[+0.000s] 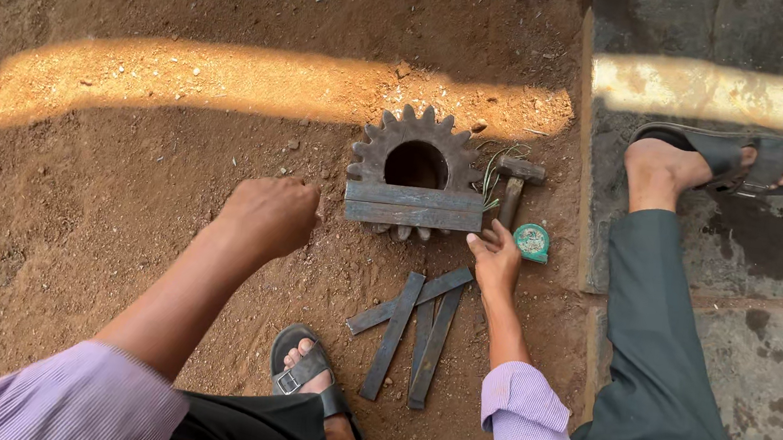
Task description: The person uses a hammer and metal bar to repeatedly strike a large gear lying on the ground. The person adjusts the bar and gear position between strikes.
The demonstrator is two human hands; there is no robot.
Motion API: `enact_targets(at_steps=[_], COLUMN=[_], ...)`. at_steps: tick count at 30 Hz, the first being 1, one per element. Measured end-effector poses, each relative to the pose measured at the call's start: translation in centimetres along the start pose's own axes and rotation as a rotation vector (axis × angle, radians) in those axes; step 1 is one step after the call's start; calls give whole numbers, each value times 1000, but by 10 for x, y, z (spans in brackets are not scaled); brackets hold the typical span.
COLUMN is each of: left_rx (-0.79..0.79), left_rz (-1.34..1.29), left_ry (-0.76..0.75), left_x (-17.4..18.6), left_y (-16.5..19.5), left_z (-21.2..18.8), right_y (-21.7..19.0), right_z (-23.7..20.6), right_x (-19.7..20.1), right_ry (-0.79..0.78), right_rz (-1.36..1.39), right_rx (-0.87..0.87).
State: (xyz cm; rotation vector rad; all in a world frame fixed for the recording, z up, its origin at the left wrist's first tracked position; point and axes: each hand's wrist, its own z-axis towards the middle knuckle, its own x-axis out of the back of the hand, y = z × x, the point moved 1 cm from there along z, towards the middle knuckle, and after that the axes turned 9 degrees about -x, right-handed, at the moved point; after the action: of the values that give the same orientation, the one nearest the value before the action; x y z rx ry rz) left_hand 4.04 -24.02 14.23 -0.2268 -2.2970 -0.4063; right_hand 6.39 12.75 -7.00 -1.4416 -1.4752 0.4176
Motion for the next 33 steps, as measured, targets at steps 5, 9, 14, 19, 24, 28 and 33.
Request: enact_targets(at_steps=[5, 9, 14, 19, 24, 28, 33], left_rx=[23, 140, 273, 421, 465, 486, 427], left_rz=[9, -157, -479, -818, -973, -979, -864], left_ry=[44, 228, 434, 520, 597, 568, 526], left_x=[-88, -137, -135, -135, -146, -148, -149], left_y=[-10, 8, 17, 21, 13, 9, 3], left_z=[87, 115, 130, 142, 147, 149, 149], right_y=[23, 18, 10, 13, 20, 21, 12], right_z=[11, 14, 9, 9, 13, 14, 14], right_x=[-10, -22, -26, -25, -24, -22, -14], right_ry=[-65, -58, -47, 9, 2, 5, -6], right_rz=[339, 394, 424, 412, 469, 401, 245], right_rx=[-110, -88, -81, -70, -83, -75, -43])
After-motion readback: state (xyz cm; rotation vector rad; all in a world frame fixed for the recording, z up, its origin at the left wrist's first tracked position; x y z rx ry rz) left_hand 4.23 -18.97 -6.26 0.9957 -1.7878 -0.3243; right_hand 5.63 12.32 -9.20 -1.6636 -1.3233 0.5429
